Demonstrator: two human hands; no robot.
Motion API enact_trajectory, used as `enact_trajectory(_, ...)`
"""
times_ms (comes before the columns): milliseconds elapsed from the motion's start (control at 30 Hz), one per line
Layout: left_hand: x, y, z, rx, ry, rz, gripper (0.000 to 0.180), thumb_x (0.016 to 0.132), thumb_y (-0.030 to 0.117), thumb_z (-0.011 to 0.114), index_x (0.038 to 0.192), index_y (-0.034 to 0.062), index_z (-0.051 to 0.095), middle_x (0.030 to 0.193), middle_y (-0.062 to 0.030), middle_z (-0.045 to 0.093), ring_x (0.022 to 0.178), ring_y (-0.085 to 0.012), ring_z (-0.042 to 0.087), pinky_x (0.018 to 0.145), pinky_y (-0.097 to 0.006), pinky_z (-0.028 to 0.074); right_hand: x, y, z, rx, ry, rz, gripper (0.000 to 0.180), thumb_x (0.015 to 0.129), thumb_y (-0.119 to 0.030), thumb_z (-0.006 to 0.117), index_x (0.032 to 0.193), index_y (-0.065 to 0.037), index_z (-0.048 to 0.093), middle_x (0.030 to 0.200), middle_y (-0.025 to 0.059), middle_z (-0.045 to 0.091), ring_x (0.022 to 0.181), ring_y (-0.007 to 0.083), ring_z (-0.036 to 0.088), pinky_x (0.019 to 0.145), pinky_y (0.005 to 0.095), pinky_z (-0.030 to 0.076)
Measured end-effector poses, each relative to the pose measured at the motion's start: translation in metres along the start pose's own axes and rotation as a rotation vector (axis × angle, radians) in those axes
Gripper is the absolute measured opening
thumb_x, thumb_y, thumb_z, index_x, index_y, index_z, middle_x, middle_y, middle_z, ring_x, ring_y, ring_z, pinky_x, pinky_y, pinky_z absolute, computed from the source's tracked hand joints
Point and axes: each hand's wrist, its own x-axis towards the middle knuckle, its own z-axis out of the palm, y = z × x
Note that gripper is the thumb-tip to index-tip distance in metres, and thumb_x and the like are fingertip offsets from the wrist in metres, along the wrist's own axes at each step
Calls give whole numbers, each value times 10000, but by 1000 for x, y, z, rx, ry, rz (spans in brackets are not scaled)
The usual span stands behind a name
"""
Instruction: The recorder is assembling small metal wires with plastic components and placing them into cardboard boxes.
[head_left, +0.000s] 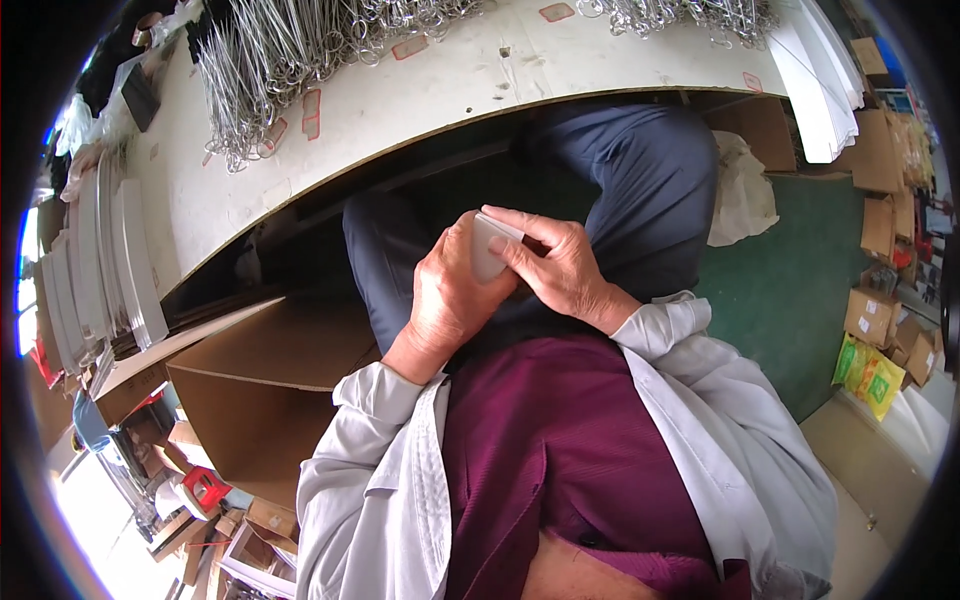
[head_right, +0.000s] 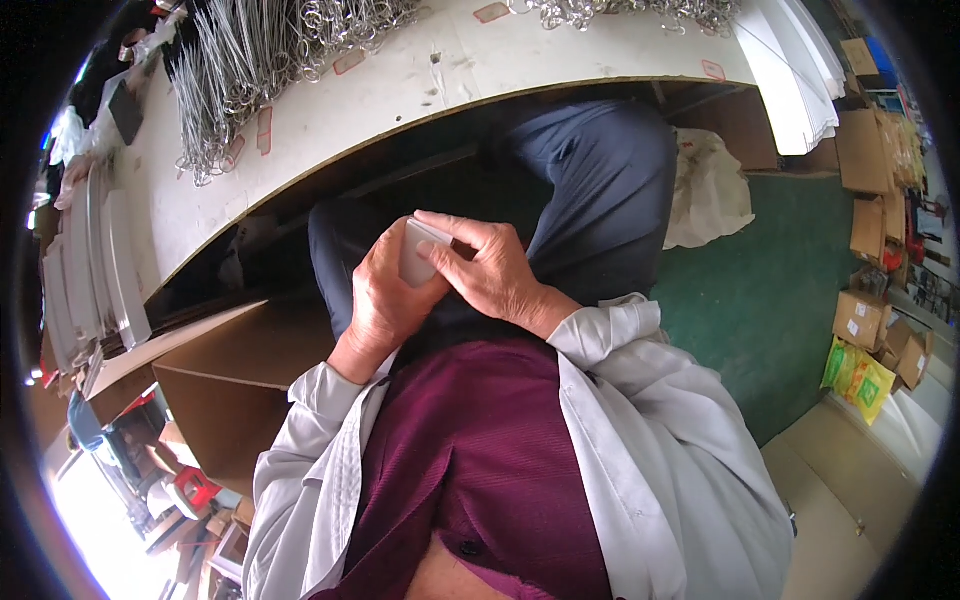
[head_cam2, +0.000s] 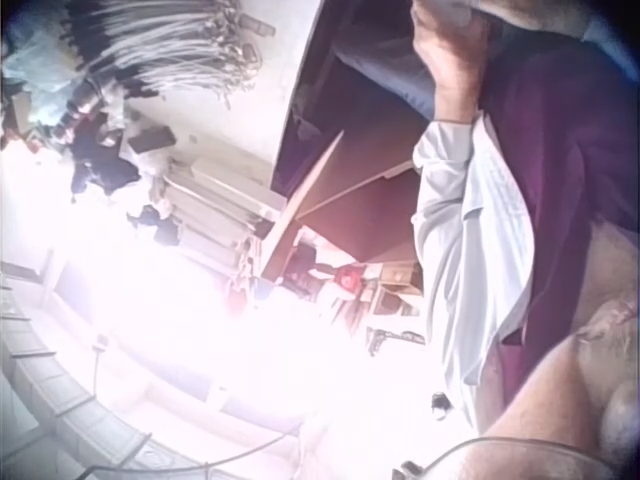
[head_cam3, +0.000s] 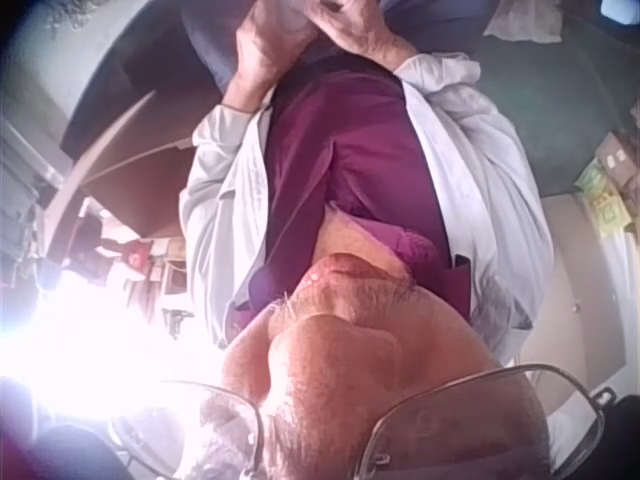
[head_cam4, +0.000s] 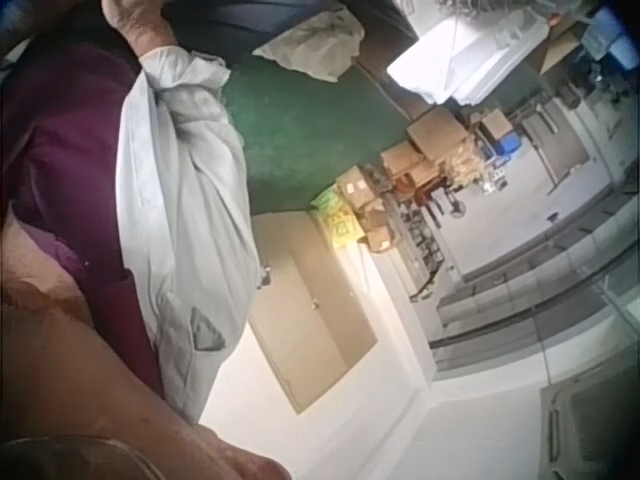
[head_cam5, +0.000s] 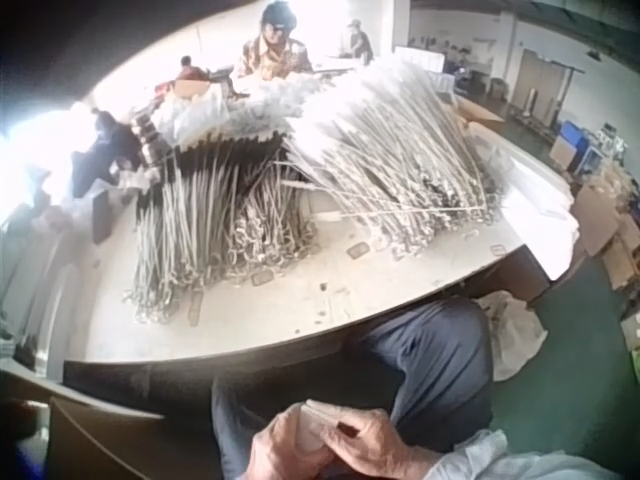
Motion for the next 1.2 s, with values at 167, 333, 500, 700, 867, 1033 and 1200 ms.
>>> enact_trajectory(167, -1, -7, -2, -59, -14, -33, 638, 724, 180, 861, 1247, -44, 574, 1038, -238, 700, 910, -406, 721, 767, -450, 611, 1, -2, 1, -54, -75, 2, 418, 968, -201, 717, 1324, 7, 646, 986, 204, 761, 881, 167, 749, 769, 295, 588)
enact_trajectory(333, 0, -6, -8, -83, -2, -49, 603, 729, 167, 850, 1234, -32, 588, 1017, -239, 698, 910, -412, 714, 769, -443, 608, 6, -1, 7, -212, -58, -200, 370, 956, -131, 703, 1289, 25, 657, 956, 258, 730, 866, 283, 768, 739, 320, 589)
enact_trajectory(500, -2, -5, -16, -80, -29, -84, 596, 767, 165, 830, 1279, -7, 577, 1095, -248, 681, 989, -411, 698, 821, -442, 583, 11, -4, 9, -151, -21, -141, 296, 955, -77, 681, 1231, 28, 691, 994, 206, 761, 848, 185, 754, 743, 305, 581)
enact_trajectory(700, -17, -4, -90, 190, -138, -152, 647, 764, 242, 852, 1288, -1, 561, 1088, -227, 679, 974, -414, 701, 805, -456, 589, 52, -32, -9, -76, -81, 68, 311, 1019, -169, 658, 1269, 17, 668, 818, 10, 708, 688, 5, 550, 613, 196, 467)
enact_trajectory(867, 10, -41, -176, 427, 325, -245, 407, 818, 191, 859, 1114, 20, 638, 733, -125, 662, 646, -217, 679, 593, -364, 539, 68, -34, -11, -132, 15, -96, 242, 1002, -190, 683, 1120, 16, 730, 755, 7, 683, 639, 19, 534, 569, 210, 444)
enact_trajectory(1033, 58, -136, -271, 859, 290, -588, 597, 857, 528, 726, 1217, 53, 697, 1117, -256, 714, 1063, -421, 686, 930, -489, 536, 68, -35, -11, -271, 50, -188, 159, 942, -135, 715, 1044, -19, 750, 796, 101, 718, 642, 94, 623, 589, 272, 497)
enact_trajectory(1200, 94, -204, -297, 956, 199, -669, 734, 865, 656, 632, 1214, 14, 697, 1159, -267, 705, 1103, -439, 671, 944, -514, 528, 65, -43, -31, -334, 119, -268, 149, 939, -143, 699, 981, 0, 717, 868, 190, 726, 760, 296, 727, 657, 359, 561)
